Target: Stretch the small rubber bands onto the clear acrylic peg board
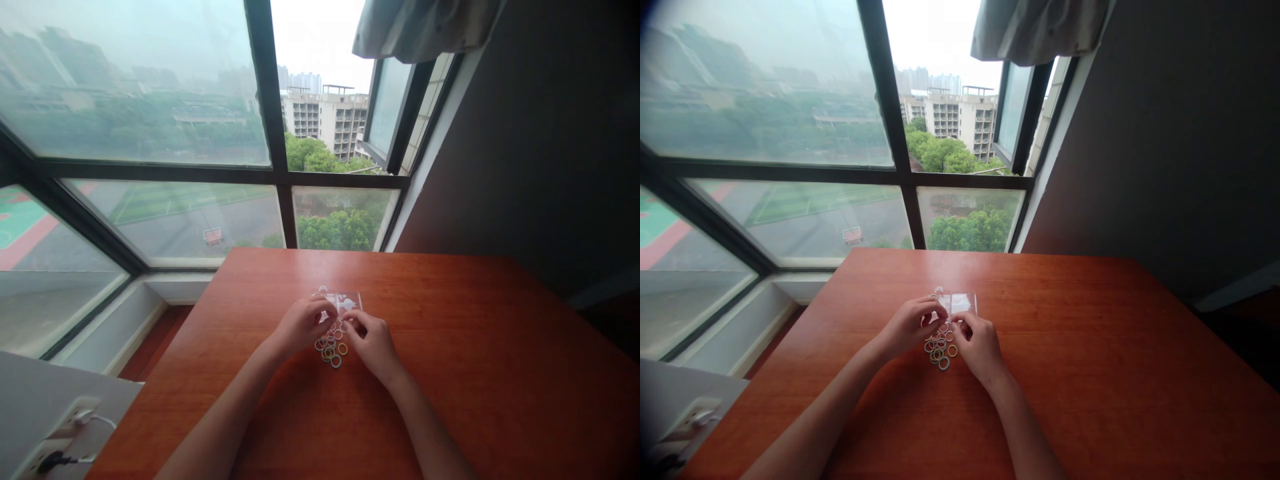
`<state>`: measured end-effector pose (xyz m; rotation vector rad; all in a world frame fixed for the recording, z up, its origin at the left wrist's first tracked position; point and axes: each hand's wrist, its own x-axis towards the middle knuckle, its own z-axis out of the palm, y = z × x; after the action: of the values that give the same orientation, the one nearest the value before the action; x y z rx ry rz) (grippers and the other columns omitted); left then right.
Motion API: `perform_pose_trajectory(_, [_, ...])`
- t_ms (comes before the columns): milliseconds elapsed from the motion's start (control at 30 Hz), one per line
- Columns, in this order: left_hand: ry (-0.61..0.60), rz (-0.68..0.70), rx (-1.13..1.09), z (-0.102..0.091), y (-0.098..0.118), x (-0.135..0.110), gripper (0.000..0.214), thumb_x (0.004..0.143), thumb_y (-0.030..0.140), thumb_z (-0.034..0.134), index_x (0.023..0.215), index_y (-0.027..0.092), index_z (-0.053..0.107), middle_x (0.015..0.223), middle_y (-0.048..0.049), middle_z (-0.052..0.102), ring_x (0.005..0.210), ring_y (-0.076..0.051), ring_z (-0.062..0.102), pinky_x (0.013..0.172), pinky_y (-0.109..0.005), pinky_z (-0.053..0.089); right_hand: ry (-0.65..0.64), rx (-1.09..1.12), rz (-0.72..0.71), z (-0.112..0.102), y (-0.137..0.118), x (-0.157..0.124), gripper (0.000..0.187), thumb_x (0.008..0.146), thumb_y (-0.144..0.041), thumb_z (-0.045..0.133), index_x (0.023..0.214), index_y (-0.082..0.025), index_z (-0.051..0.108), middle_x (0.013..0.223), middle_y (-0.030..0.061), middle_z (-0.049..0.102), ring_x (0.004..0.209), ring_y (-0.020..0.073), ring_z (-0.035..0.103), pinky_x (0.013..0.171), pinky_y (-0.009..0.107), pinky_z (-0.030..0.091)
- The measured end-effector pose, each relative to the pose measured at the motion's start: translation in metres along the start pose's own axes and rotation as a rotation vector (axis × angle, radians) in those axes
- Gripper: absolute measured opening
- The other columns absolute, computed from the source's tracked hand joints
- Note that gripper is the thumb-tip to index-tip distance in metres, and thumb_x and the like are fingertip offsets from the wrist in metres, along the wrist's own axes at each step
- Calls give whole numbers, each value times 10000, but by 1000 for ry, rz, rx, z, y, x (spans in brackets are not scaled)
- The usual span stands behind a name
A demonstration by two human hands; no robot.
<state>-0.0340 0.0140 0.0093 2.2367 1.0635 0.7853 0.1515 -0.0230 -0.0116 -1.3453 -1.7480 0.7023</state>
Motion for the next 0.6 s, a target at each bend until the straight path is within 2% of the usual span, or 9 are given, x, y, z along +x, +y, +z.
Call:
perform_pose_trajectory(200, [36,-21,29,-1,-2,0,95,793,127,542,762,172,621,731,3,596,604,-89,490,581,-192,388,14,-36,7,2,5,0,175,840,-268,526,850,-186,680,568,-36,544,521,112,489,540,208,352])
perform_pose_trajectory(433, [286,-154,202,-11,-27,1,93,824,191,536,806,178,627,742,2,597,595,-102,483,592,-218,378,22,-211,82,1,13,1,146,828,-250,536,829,-213,678,613,-17,626,563,131,546,569,222,340])
perform_pose_trajectory(600, [295,-218,286,-9,-37,4,113,831,233,540,800,187,638,787,-11,614,621,-117,500,586,-231,366,-15,-359,128,0,13,0,150,843,-238,534,854,-242,683,703,-5,683,641,145,595,588,232,323])
